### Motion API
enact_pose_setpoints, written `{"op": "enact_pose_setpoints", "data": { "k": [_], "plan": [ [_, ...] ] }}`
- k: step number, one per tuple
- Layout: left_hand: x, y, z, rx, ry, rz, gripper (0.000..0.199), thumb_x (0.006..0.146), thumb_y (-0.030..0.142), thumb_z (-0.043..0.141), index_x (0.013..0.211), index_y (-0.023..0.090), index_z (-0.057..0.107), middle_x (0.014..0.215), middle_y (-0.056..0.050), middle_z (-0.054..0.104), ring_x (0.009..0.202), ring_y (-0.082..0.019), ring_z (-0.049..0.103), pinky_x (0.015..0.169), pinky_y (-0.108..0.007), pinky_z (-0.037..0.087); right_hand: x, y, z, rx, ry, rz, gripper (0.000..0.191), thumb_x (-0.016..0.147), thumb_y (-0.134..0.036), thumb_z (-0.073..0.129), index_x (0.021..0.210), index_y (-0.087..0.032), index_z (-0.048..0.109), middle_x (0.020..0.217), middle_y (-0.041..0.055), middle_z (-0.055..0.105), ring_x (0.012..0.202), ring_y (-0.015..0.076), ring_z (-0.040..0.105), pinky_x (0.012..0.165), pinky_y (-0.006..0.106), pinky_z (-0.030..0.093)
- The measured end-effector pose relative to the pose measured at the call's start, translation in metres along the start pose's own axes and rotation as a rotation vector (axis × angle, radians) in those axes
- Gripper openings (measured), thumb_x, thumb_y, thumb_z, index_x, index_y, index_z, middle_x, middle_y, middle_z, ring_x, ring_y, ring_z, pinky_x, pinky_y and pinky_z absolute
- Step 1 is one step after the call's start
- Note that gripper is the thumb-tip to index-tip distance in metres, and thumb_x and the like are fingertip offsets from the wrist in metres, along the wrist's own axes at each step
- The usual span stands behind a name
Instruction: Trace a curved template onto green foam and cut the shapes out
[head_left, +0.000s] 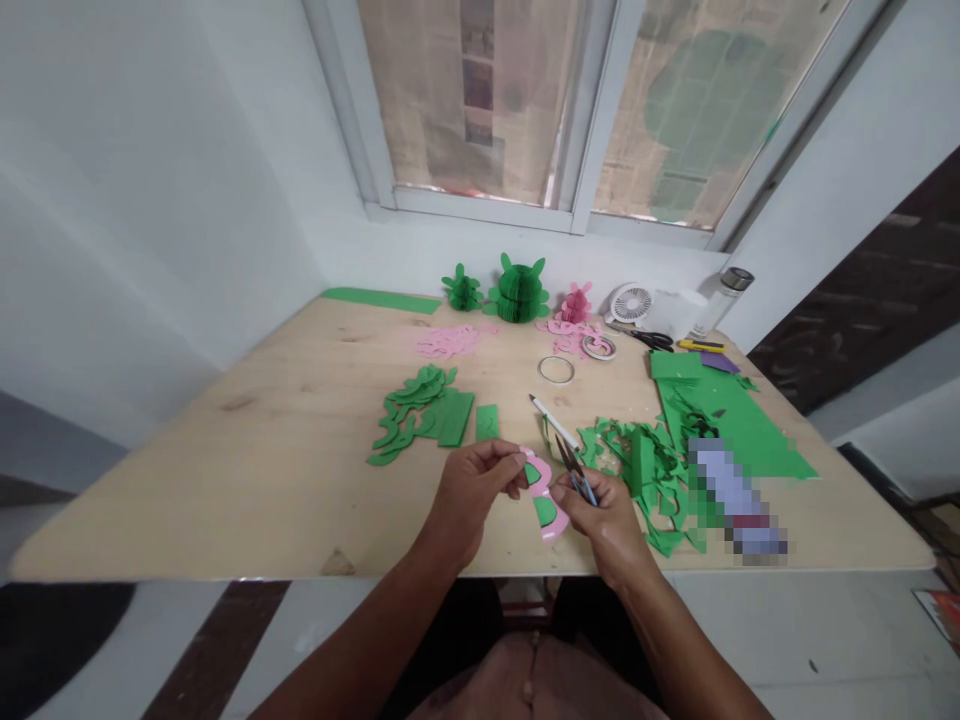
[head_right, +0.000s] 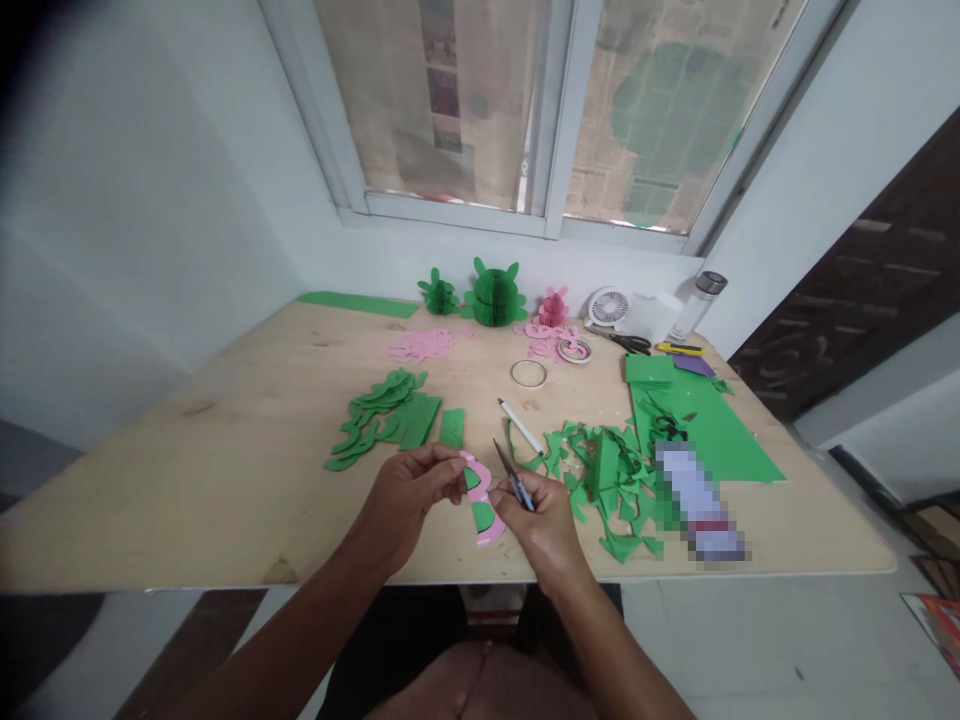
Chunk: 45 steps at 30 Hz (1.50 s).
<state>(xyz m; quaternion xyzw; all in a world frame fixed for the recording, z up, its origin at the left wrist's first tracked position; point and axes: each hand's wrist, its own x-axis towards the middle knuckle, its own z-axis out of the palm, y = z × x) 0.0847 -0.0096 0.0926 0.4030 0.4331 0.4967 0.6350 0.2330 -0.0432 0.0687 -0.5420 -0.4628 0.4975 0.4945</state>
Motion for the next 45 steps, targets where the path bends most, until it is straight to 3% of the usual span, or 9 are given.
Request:
{"op": "enact_pose_setpoints", "data": {
  "k": [10, 24, 32, 41, 45],
  "plan": [
    [0.001, 0.002, 0.001, 0.062, 0.037, 0.029, 0.016, 0.064, 0.028, 0.069, 0.056, 0.015, 0.065, 0.049, 0.001, 0.059, 0.045, -0.01, 0.048, 0.049, -0.023, 0.039, 0.001, -0.006, 0.005, -0.02, 0.031, -0.01, 0.029, 0.066, -0.042, 0.069, 0.057, -0.016, 0.058, 0.046, -0.0061, 0.037, 0.045, 0.0078, 0.025, 0.044, 0.023, 0.02],
    [0.007, -0.003, -0.004, -0.022, 0.024, 0.015, 0.015, 0.066, 0.026, 0.07, 0.058, 0.015, 0.066, 0.051, 0.001, 0.061, 0.046, -0.008, 0.048, 0.048, -0.022, 0.038, 0.008, -0.006, 0.008, 0.014, 0.016, 0.004, 0.026, 0.066, -0.036, 0.07, 0.056, -0.016, 0.058, 0.048, -0.0065, 0.034, 0.046, 0.0074, 0.022, 0.044, 0.023, 0.016],
    [0.006, -0.007, -0.008, -0.023, 0.074, -0.04, 0.013, 0.065, 0.024, 0.071, 0.06, 0.014, 0.064, 0.041, 0.005, 0.052, 0.039, -0.006, 0.041, 0.041, -0.021, 0.027, 0.012, 0.004, 0.008, 0.028, -0.012, 0.027, 0.024, 0.067, -0.035, 0.069, 0.059, -0.015, 0.059, 0.05, -0.0065, 0.034, 0.047, 0.0073, 0.021, 0.044, 0.023, 0.015],
    [0.006, 0.0, -0.012, -0.09, 0.163, 0.049, 0.01, 0.065, 0.022, 0.071, 0.061, 0.015, 0.065, 0.042, 0.004, 0.053, 0.04, -0.007, 0.043, 0.042, -0.02, 0.029, 0.009, 0.009, 0.005, 0.155, 0.009, 0.046, 0.025, 0.068, -0.039, 0.073, 0.072, -0.014, 0.066, 0.051, -0.0084, 0.027, 0.047, 0.0062, 0.013, 0.043, 0.023, 0.01],
    [0.003, 0.003, -0.01, -0.089, 0.175, 0.068, 0.01, 0.064, 0.021, 0.071, 0.061, 0.014, 0.065, 0.042, 0.004, 0.053, 0.04, -0.007, 0.044, 0.042, -0.02, 0.03, 0.006, 0.008, 0.008, 0.163, 0.009, 0.048, 0.023, 0.067, -0.035, 0.074, 0.066, -0.015, 0.061, 0.051, -0.0083, 0.027, 0.048, 0.0065, 0.015, 0.043, 0.023, 0.011]
  ]
}}
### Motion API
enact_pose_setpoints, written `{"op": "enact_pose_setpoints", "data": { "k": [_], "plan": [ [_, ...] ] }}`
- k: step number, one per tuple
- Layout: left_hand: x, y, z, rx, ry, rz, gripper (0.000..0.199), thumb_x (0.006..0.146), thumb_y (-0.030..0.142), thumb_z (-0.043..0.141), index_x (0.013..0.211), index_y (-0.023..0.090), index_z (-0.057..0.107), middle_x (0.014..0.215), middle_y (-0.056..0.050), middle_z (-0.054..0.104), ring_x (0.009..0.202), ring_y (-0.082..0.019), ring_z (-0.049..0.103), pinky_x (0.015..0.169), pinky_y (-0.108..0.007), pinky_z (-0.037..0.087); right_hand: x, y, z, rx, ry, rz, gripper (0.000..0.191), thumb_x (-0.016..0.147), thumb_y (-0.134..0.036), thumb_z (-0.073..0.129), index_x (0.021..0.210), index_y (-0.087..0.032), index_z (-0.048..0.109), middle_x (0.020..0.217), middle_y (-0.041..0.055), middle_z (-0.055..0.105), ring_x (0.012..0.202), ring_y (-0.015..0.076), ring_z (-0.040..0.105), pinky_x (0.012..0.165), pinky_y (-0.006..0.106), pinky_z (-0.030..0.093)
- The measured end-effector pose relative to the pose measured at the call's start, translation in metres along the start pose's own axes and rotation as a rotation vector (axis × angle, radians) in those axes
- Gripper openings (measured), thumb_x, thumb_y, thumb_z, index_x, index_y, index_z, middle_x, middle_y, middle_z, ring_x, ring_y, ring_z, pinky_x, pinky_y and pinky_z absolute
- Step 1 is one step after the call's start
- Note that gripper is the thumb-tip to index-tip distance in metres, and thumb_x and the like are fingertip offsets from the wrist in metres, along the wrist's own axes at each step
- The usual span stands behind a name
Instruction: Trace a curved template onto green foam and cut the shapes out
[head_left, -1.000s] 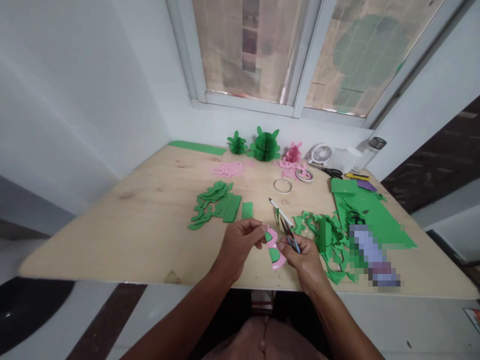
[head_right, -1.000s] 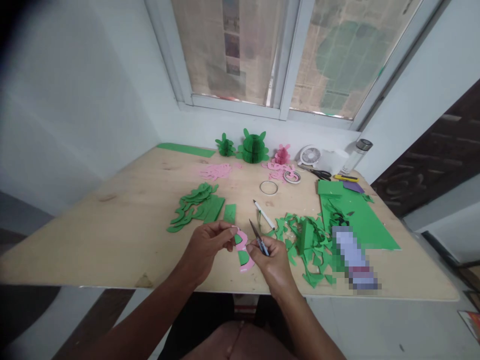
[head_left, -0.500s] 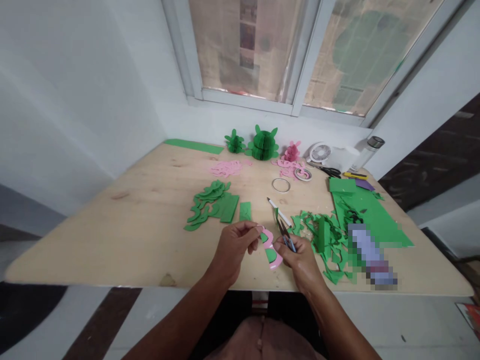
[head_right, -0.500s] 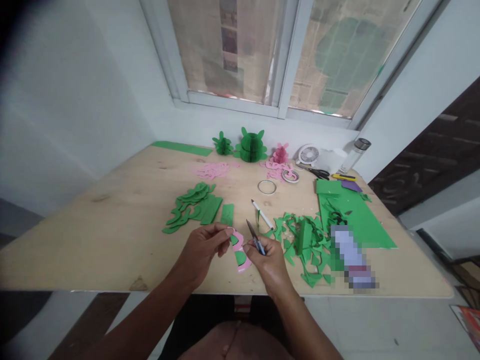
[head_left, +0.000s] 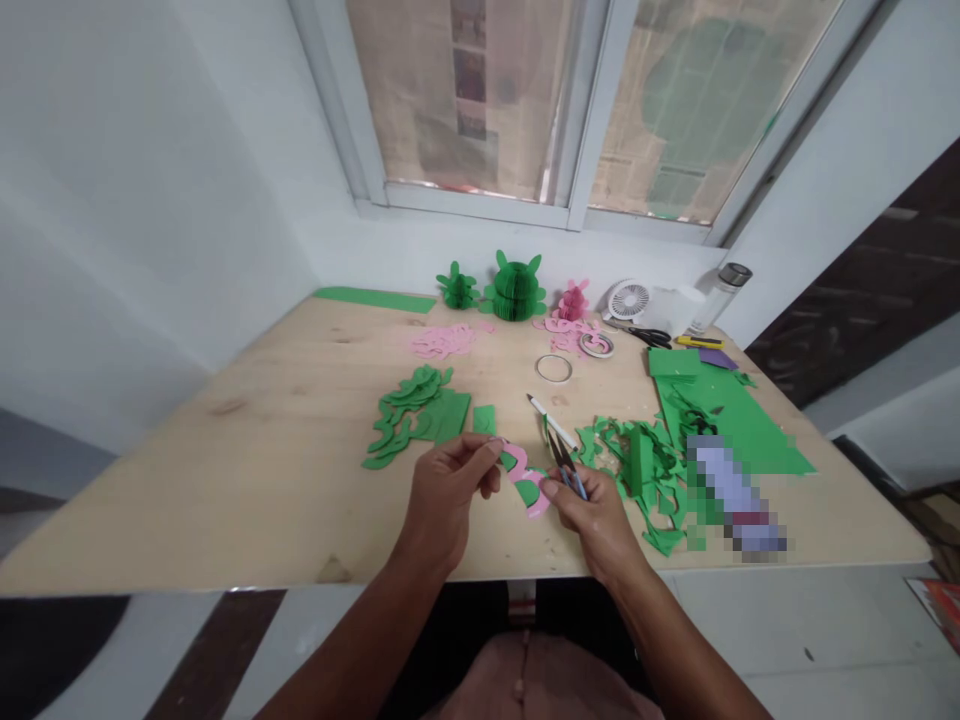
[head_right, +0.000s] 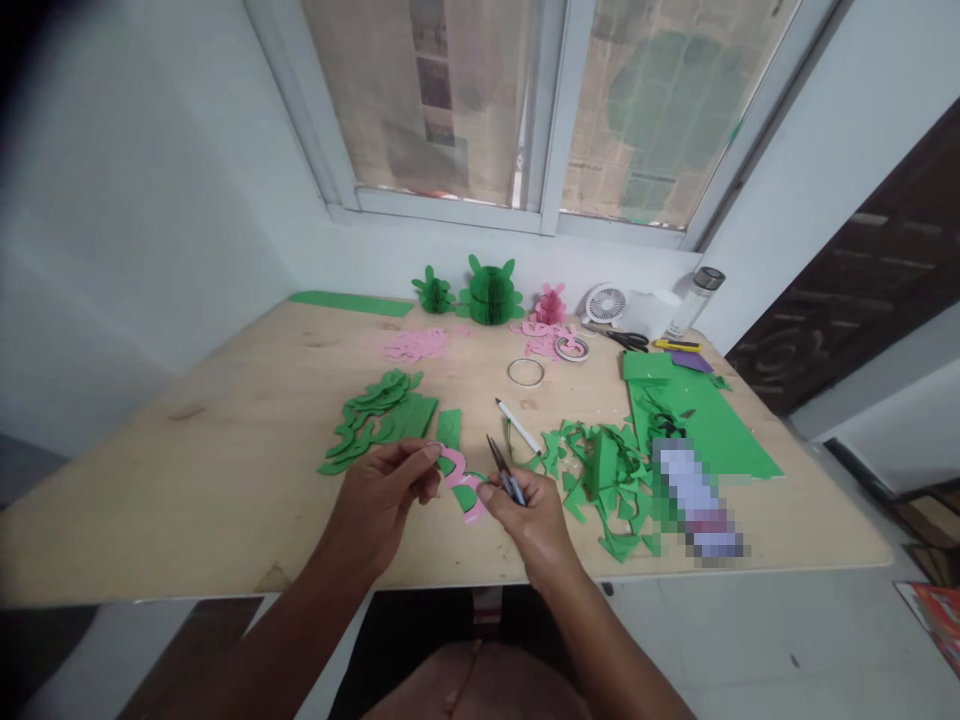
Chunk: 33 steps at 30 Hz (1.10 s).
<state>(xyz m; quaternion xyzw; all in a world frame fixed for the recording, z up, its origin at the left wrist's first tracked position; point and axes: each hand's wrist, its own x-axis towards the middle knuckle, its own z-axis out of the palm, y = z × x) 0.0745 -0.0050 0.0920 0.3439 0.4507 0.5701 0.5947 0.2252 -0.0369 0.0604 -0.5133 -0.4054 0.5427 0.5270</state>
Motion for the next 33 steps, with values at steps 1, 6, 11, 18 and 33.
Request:
{"op": "enact_pose_setpoints", "data": {
  "k": [1, 6, 11, 18, 33],
  "plan": [
    [-0.001, 0.0, 0.001, 0.0, -0.001, 0.001, 0.01, 0.064, 0.021, 0.071, 0.061, 0.014, 0.065, 0.042, 0.004, 0.053, 0.04, -0.007, 0.044, 0.042, -0.02, 0.03, 0.0, -0.001, 0.001, -0.006, -0.003, -0.004, 0.024, 0.067, -0.034, 0.073, 0.063, -0.015, 0.059, 0.051, -0.0082, 0.028, 0.048, 0.0066, 0.015, 0.043, 0.023, 0.011],
    [-0.004, 0.002, 0.003, -0.008, 0.02, 0.007, 0.01, 0.063, 0.021, 0.072, 0.061, 0.014, 0.064, 0.043, 0.004, 0.054, 0.04, -0.006, 0.044, 0.042, -0.02, 0.029, -0.003, -0.005, 0.001, -0.056, -0.018, -0.044, 0.024, 0.07, -0.033, 0.068, 0.058, -0.016, 0.055, 0.05, -0.0081, 0.027, 0.047, 0.0069, 0.017, 0.043, 0.023, 0.013],
    [-0.008, 0.005, 0.006, -0.014, 0.033, 0.004, 0.011, 0.062, 0.022, 0.072, 0.062, 0.014, 0.064, 0.044, 0.004, 0.055, 0.041, -0.007, 0.045, 0.041, -0.02, 0.031, -0.006, -0.01, 0.001, -0.096, -0.027, -0.06, 0.024, 0.072, -0.033, 0.064, 0.058, -0.016, 0.055, 0.05, -0.0079, 0.027, 0.047, 0.0072, 0.017, 0.044, 0.024, 0.013],
    [-0.01, 0.004, 0.008, -0.009, 0.036, 0.0, 0.01, 0.063, 0.021, 0.07, 0.063, 0.014, 0.064, 0.045, 0.003, 0.058, 0.041, -0.007, 0.045, 0.041, -0.02, 0.031, -0.007, -0.014, -0.001, -0.143, -0.015, -0.072, 0.024, 0.071, -0.034, 0.062, 0.058, -0.017, 0.055, 0.05, -0.0076, 0.028, 0.047, 0.0078, 0.019, 0.044, 0.023, 0.016],
    [-0.006, 0.001, 0.007, -0.059, 0.065, -0.005, 0.01, 0.059, 0.02, 0.073, 0.062, 0.015, 0.065, 0.049, 0.002, 0.061, 0.044, -0.008, 0.05, 0.043, -0.02, 0.035, -0.006, -0.017, 0.004, -0.123, 0.006, -0.085, 0.024, 0.07, -0.036, 0.065, 0.059, -0.017, 0.055, 0.052, -0.0058, 0.035, 0.05, 0.0085, 0.027, 0.046, 0.023, 0.019]
  ]
}}
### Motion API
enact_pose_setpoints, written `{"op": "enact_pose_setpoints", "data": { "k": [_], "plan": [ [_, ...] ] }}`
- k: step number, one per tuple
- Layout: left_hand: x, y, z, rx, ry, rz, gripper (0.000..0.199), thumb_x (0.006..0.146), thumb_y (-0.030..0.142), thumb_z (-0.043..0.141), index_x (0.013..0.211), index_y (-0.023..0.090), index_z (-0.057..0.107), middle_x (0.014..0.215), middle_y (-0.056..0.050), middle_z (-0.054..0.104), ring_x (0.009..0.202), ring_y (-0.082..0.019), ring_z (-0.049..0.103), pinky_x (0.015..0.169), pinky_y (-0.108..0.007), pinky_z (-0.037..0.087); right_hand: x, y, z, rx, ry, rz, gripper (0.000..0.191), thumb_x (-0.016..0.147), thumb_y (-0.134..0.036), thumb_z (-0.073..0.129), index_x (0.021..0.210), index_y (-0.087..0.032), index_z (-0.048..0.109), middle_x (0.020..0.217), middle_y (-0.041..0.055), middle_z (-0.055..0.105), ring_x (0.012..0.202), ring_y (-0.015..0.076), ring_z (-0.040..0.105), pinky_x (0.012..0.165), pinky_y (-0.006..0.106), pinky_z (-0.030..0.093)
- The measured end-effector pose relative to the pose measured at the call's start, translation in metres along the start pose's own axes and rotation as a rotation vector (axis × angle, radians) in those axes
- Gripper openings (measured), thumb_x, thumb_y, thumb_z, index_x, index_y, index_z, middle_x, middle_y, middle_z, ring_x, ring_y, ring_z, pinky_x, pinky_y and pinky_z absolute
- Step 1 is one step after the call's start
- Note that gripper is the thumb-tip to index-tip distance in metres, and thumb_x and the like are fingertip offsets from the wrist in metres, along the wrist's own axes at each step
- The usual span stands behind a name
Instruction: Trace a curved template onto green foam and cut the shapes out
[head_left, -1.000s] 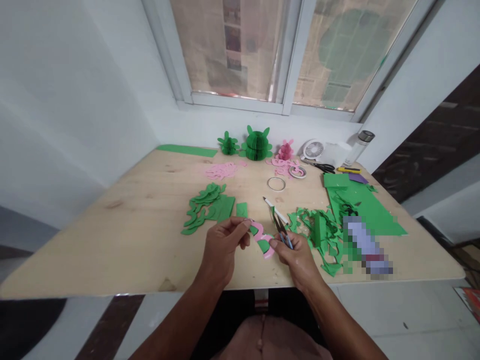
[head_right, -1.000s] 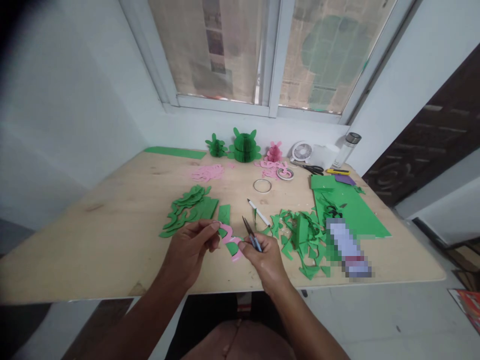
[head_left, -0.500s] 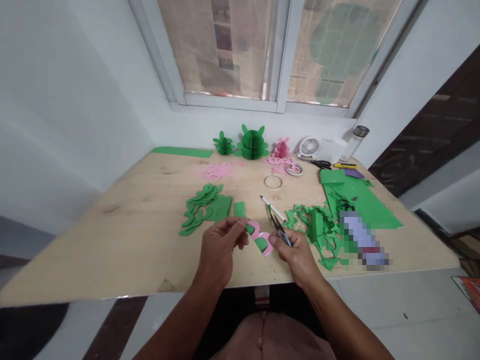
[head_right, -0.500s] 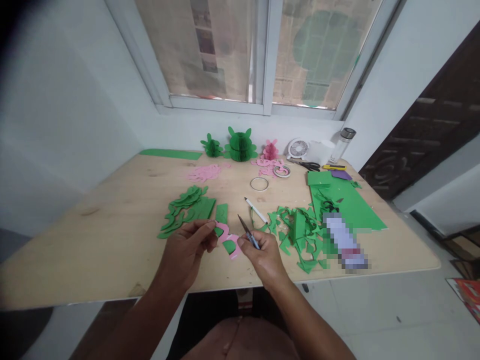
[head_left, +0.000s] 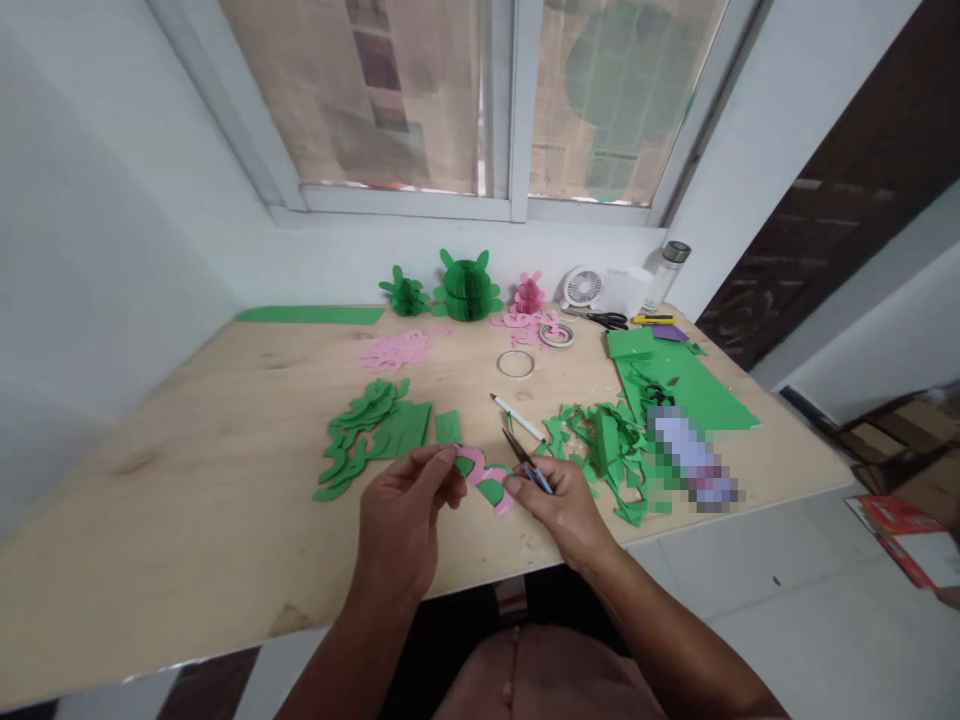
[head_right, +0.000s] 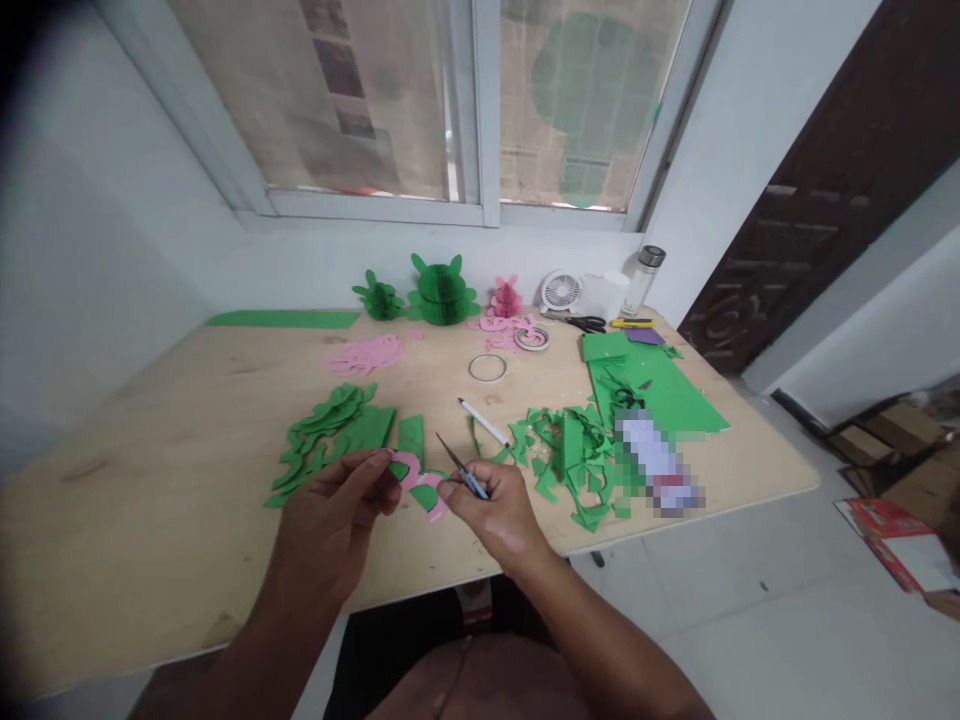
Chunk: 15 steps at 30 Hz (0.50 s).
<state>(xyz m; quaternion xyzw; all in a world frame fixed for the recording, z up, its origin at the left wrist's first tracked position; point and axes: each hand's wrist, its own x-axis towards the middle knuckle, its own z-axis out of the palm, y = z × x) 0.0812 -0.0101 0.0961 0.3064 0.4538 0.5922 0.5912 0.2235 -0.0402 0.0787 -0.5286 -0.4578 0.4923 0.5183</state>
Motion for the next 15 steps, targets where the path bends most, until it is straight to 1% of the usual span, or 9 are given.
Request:
{"op": "enact_pose_setpoints", "data": {
  "k": [5, 12, 15],
  "plan": [
    [0.0015, -0.0017, 0.001, 0.0, 0.007, 0.009, 0.01, 0.06, 0.021, 0.073, 0.063, 0.015, 0.065, 0.05, 0.002, 0.061, 0.045, -0.009, 0.051, 0.043, -0.021, 0.036, 0.0001, 0.0006, 0.0009, -0.01, 0.0, 0.029, 0.029, 0.068, -0.038, 0.066, 0.054, -0.018, 0.05, 0.049, -0.0069, 0.03, 0.048, 0.0078, 0.024, 0.045, 0.023, 0.017],
    [-0.0008, -0.0008, 0.0053, -0.016, -0.001, 0.004, 0.008, 0.062, 0.02, 0.072, 0.062, 0.016, 0.065, 0.047, 0.003, 0.06, 0.046, -0.009, 0.051, 0.045, -0.02, 0.037, 0.001, 0.0023, -0.0012, -0.022, 0.015, -0.003, 0.029, 0.07, -0.037, 0.064, 0.055, -0.018, 0.048, 0.052, -0.0062, 0.029, 0.05, 0.0085, 0.024, 0.045, 0.023, 0.017],
    [-0.0009, -0.0004, 0.0056, -0.015, -0.024, 0.001, 0.008, 0.063, 0.022, 0.071, 0.064, 0.015, 0.066, 0.048, 0.002, 0.061, 0.046, -0.009, 0.051, 0.045, -0.021, 0.037, 0.0016, 0.0032, -0.0024, -0.028, 0.027, -0.01, 0.03, 0.07, -0.035, 0.063, 0.054, -0.019, 0.044, 0.052, -0.0062, 0.028, 0.05, 0.0085, 0.023, 0.046, 0.023, 0.016]
  ]
}}
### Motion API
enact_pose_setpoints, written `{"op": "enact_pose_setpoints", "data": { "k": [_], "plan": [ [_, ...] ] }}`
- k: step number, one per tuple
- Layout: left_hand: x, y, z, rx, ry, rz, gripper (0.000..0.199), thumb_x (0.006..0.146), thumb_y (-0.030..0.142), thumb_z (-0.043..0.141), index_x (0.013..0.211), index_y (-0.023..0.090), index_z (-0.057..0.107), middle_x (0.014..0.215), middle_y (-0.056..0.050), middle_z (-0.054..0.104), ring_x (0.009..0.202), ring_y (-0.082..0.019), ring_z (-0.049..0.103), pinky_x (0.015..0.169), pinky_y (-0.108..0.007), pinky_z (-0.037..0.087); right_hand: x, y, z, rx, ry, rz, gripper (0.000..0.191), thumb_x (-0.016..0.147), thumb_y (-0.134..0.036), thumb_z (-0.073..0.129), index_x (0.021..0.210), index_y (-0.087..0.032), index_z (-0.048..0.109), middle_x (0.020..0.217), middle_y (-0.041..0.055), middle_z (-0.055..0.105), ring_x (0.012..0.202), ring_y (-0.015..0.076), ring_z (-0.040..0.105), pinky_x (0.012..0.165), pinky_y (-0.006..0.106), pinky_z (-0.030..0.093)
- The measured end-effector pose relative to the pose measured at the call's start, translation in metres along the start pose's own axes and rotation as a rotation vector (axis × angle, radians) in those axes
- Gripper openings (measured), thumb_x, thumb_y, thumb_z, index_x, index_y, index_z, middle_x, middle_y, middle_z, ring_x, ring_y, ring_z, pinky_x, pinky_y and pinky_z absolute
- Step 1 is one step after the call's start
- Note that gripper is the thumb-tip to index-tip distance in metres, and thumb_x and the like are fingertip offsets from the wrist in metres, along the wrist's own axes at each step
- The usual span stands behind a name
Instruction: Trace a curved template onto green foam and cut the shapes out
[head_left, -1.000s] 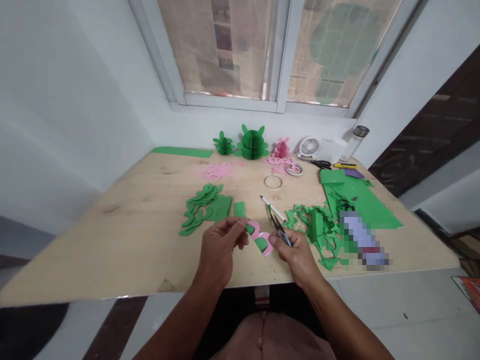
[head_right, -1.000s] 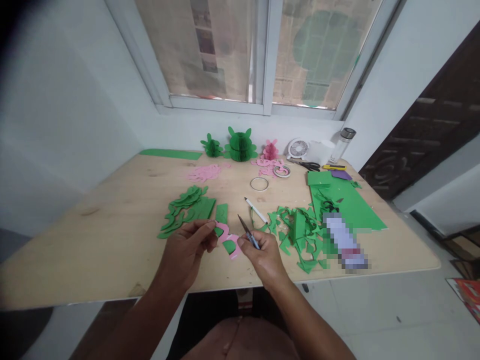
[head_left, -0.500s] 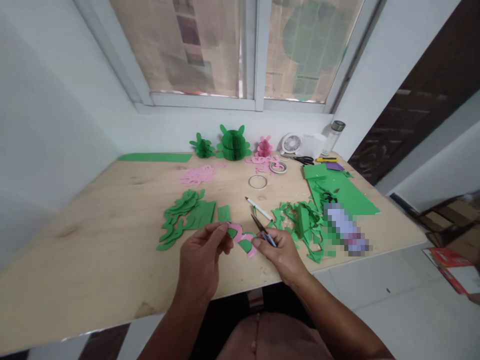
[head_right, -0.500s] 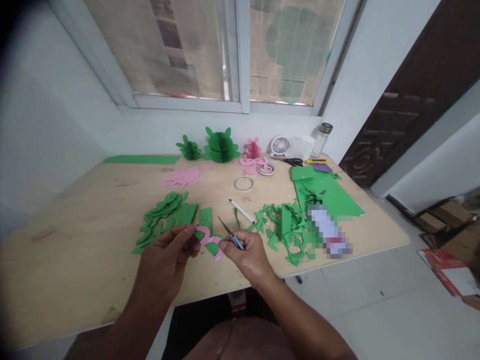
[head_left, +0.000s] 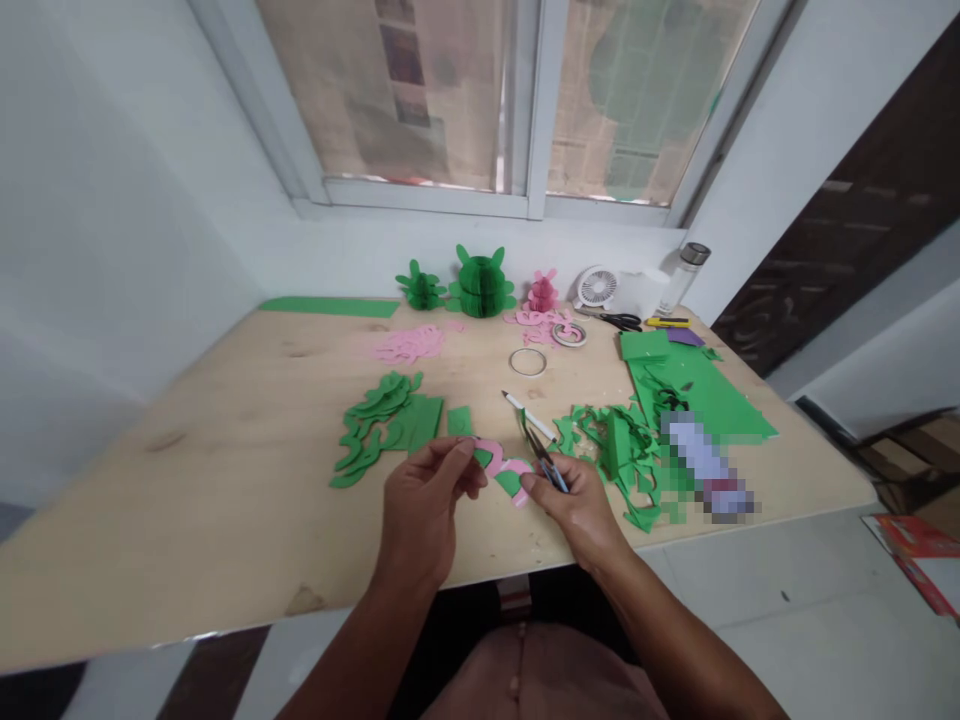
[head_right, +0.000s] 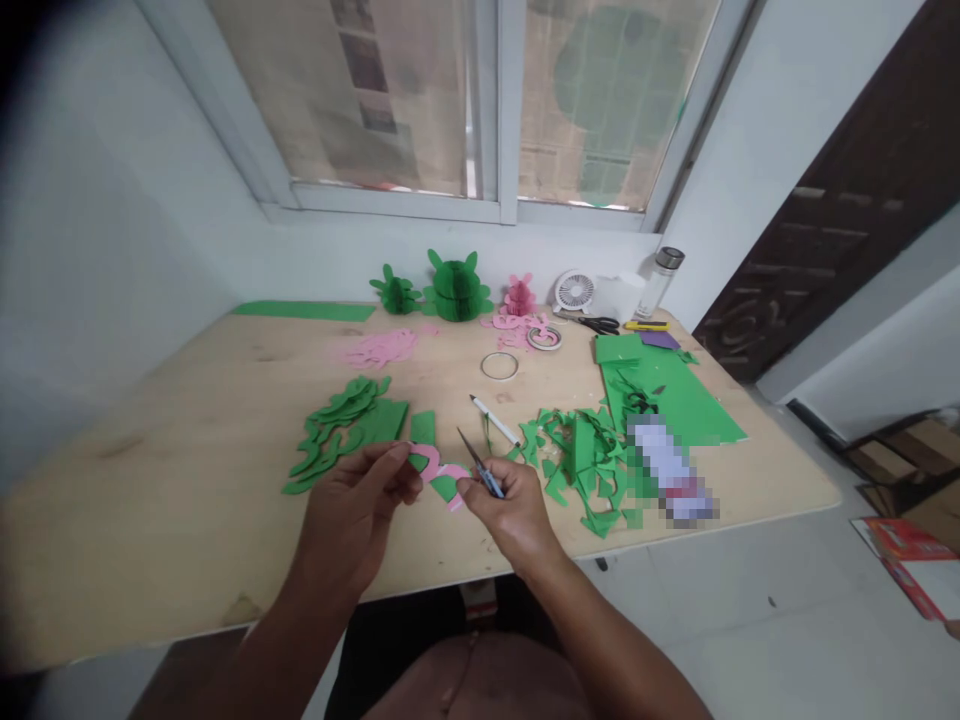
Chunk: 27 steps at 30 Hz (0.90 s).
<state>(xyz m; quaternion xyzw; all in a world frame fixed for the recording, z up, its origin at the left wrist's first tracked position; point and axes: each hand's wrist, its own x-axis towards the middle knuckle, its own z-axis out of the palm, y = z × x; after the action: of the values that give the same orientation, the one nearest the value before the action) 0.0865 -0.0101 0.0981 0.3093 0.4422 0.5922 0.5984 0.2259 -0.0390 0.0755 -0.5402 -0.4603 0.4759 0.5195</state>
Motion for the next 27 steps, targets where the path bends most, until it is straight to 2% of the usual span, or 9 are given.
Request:
{"op": "enact_pose_setpoints", "data": {
  "k": [4, 13, 19, 27],
  "plan": [
    [0.001, -0.001, -0.001, -0.015, -0.031, -0.017, 0.01, 0.065, 0.023, 0.071, 0.066, 0.015, 0.065, 0.049, 0.002, 0.061, 0.046, -0.009, 0.051, 0.045, -0.021, 0.037, 0.001, 0.001, -0.002, -0.018, -0.001, -0.005, 0.032, 0.071, -0.033, 0.063, 0.054, -0.02, 0.04, 0.053, -0.0064, 0.026, 0.05, 0.0085, 0.022, 0.046, 0.024, 0.016],
    [-0.003, 0.0, -0.008, -0.016, -0.107, -0.103, 0.021, 0.062, 0.024, 0.073, 0.08, 0.014, 0.068, 0.057, -0.001, 0.064, 0.051, -0.012, 0.055, 0.047, -0.022, 0.04, 0.003, 0.002, -0.004, -0.043, 0.0, -0.004, 0.035, 0.073, -0.039, 0.064, 0.054, -0.019, 0.042, 0.053, -0.0069, 0.026, 0.049, 0.0083, 0.02, 0.045, 0.023, 0.016],
    [-0.004, -0.008, -0.012, 0.076, -0.188, -0.154, 0.015, 0.062, 0.026, 0.075, 0.067, 0.014, 0.068, 0.058, -0.002, 0.065, 0.051, -0.012, 0.056, 0.046, -0.022, 0.041, 0.005, 0.002, -0.002, -0.03, -0.02, 0.001, 0.033, 0.072, -0.04, 0.065, 0.056, -0.018, 0.046, 0.052, -0.0069, 0.026, 0.049, 0.0079, 0.019, 0.044, 0.023, 0.015],
    [-0.002, -0.006, -0.008, 0.1, -0.184, -0.144, 0.015, 0.062, 0.027, 0.074, 0.057, 0.015, 0.066, 0.051, -0.002, 0.062, 0.048, -0.011, 0.052, 0.045, -0.022, 0.039, 0.004, 0.002, -0.002, -0.022, -0.021, 0.002, 0.034, 0.071, -0.042, 0.067, 0.056, -0.018, 0.048, 0.052, -0.0073, 0.027, 0.048, 0.0079, 0.019, 0.044, 0.023, 0.016]
  ]
}}
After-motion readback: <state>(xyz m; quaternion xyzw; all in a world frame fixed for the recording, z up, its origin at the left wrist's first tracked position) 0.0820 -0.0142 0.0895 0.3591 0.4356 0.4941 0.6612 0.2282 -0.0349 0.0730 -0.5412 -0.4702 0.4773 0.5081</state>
